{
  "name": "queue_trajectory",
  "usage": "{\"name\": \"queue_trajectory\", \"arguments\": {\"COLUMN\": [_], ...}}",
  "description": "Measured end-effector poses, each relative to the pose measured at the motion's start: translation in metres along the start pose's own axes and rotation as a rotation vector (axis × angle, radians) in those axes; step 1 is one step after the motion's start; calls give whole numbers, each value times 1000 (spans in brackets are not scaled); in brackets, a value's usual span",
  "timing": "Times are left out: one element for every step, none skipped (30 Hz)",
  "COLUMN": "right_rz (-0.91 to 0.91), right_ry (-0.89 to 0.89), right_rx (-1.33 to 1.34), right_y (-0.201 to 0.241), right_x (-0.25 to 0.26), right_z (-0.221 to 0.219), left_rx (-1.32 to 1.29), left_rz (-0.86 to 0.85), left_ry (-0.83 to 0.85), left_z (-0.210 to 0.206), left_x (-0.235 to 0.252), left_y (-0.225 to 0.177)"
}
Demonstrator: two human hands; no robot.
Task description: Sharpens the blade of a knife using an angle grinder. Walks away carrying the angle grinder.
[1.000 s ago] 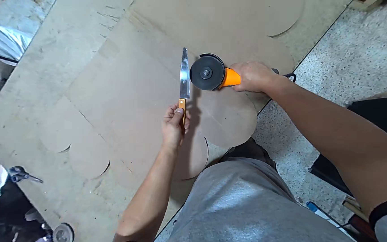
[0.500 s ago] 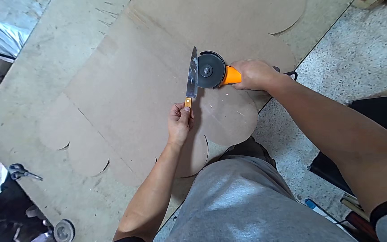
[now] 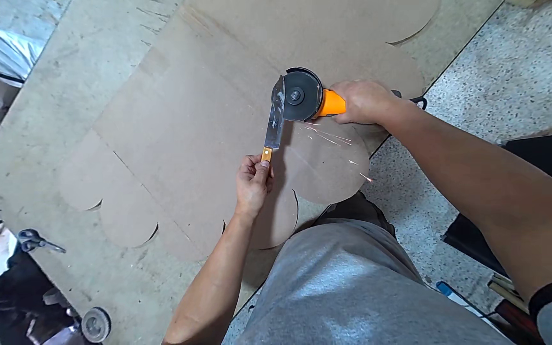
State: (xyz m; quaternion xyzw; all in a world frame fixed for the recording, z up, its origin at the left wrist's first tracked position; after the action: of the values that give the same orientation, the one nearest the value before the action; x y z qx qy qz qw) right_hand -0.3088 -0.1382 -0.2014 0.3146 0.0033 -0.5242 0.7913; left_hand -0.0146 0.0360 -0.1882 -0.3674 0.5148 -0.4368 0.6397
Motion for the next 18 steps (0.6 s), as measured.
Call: {"name": "queue_trajectory", "arguments": {"right_rz": [3, 3, 2, -6, -16, -17, -13, -7, -7, -9, -11, -13, -11, -9, -3, 1, 1, -1], "right_ry": [-2, -4, -7, -5, 0, 1, -4, -11, -12, -11, -7, -6, -7, -7, -11, -9, -7, -3], "right_rx": [-1, -2, -2, -1, 0, -2, 0, 1, -3, -7, -5, -5, -7, -4, -7, -9, -9, -13], "right_y": [0, 0, 0, 1, 1, 1, 1, 0, 0, 1, 1, 1, 1, 1, 0, 0, 1, 1], "right_x": [0, -1, -1, -2, -2, -2, -2, -2, -2, -2, -3, -3, -3, -2, -2, -2, -2, -2], "right_z": [0, 0, 0, 0, 1, 1, 1, 1, 1, 1, 1, 1, 1, 1, 0, 0, 0, 1], "left_rx": [0, 9, 30, 63, 80, 84, 84, 81, 78, 80, 84, 85, 83, 82, 81, 87, 98, 111], "left_rz": [4, 10, 20, 40, 49, 55, 61, 65, 70, 74, 77, 81, 86, 91, 97, 101, 102, 104], "left_ry": [4, 10, 22, 39, 47, 48, 46, 44, 41, 36, 32, 27, 24, 22, 21, 24, 32, 43], "left_z": [1, 2, 3, 4, 5, 6, 6, 7, 7, 8, 9, 10, 10, 11, 12, 13, 14, 15], "left_x": [-3, -6, -11, -17, -21, -24, -26, -28, -30, -31, -33, -34, -35, -37, -38, -40, -43, -47], "left_y": [0, 0, -1, -3, -3, -4, -3, -3, -3, -2, -1, 0, 0, 1, 2, 3, 4, 5]}}
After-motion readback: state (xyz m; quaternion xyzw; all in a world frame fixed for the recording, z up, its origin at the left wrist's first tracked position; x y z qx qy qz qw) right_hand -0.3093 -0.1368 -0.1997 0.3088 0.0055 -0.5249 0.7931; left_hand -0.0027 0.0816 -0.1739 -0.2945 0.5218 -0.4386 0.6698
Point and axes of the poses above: each hand's wrist, its own x-axis towards the middle knuckle, its own z-axis out of the back of the hand, y = z × x, the point moved 3 cm from there along x, towards the middle knuckle, and after that the axes turned 14 degrees about x, right-handed, at the moved point
